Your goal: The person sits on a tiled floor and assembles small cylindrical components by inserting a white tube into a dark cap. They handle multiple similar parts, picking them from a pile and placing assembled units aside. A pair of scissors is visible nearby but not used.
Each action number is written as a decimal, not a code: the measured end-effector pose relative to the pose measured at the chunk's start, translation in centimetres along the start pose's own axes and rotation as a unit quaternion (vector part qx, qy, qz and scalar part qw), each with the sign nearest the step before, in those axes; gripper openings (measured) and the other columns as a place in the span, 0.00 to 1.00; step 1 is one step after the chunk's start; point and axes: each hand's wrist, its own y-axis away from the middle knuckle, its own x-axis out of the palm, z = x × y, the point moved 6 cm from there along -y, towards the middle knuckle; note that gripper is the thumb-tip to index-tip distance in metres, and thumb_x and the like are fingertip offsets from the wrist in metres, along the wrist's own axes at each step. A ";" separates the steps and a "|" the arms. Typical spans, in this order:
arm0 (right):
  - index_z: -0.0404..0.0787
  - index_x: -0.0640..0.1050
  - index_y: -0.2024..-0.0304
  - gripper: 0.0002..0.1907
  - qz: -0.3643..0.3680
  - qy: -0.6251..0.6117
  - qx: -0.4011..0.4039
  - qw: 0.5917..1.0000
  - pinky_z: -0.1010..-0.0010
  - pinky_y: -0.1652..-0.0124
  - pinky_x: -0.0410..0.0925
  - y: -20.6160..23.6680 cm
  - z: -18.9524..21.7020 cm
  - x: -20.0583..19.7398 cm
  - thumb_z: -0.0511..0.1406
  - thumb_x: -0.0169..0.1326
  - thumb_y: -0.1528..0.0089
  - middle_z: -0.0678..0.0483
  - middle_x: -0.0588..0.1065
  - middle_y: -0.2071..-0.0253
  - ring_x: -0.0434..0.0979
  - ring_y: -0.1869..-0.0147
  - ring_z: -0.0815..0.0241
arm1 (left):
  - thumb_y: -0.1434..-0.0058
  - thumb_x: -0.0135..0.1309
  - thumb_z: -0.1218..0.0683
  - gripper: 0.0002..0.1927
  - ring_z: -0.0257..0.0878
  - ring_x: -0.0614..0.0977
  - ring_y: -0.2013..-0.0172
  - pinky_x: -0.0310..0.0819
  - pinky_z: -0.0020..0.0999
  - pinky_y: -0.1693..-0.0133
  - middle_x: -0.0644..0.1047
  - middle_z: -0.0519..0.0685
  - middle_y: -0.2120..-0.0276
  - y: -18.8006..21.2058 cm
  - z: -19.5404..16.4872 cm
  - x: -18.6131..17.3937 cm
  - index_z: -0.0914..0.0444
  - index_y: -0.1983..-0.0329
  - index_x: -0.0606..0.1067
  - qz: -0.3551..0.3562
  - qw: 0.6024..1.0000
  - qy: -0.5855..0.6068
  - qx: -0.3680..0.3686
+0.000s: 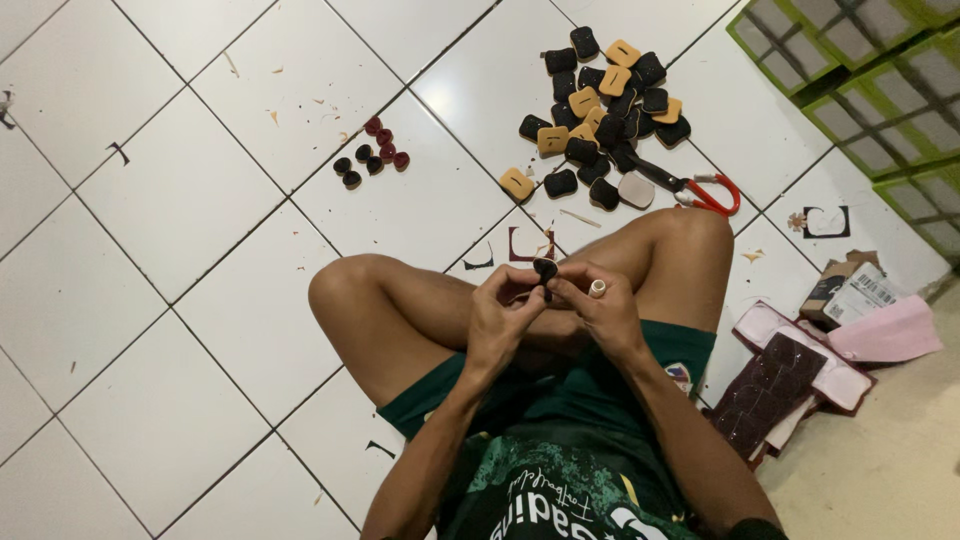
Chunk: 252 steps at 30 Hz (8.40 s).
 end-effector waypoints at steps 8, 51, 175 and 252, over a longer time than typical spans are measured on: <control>0.34 0.78 0.52 0.09 -0.031 0.014 -0.026 0.999 0.82 0.62 0.69 0.1 -1.3 -1.1 0.32 0.59 0.33 0.53 0.80 0.59 0.78 0.59 0.70 | 0.36 0.60 0.64 0.09 0.35 0.82 0.54 0.79 0.28 0.51 0.80 0.50 0.56 0.2 -1.2 0.8 0.70 0.55 0.75 0.004 1.000 0.019 0.016; 0.41 0.80 0.50 0.15 0.062 0.388 -0.344 0.853 0.75 0.63 0.73 2.3 9.3 1.8 0.40 0.61 0.36 0.54 0.79 0.57 0.81 0.59 0.66 | 0.46 0.64 0.56 0.16 0.49 0.82 0.61 0.78 0.41 0.59 0.78 0.52 0.58 0.0 -7.7 2.1 0.64 0.56 0.75 0.131 0.795 -0.483 0.343; 0.37 0.76 0.50 0.14 -0.066 0.426 -0.277 0.859 0.63 0.52 0.75 1.6 7.1 1.2 0.30 0.61 0.39 0.48 0.76 0.52 0.80 0.50 0.51 | 0.37 0.61 0.62 0.33 0.44 0.85 0.63 0.80 0.38 0.61 0.83 0.57 0.59 -1.8 -3.7 1.7 0.57 0.28 0.68 0.026 0.890 -0.418 0.183; 0.32 0.81 0.52 0.11 -0.004 0.183 -0.052 0.982 0.77 0.55 0.73 -0.7 1.9 2.8 0.31 0.58 0.35 0.53 0.82 0.58 0.79 0.55 0.68 | 0.42 0.63 0.60 0.18 0.33 0.83 0.55 0.80 0.26 0.52 0.82 0.49 0.56 2.0 -0.1 -1.0 0.69 0.49 0.76 -0.081 0.996 -0.017 -0.018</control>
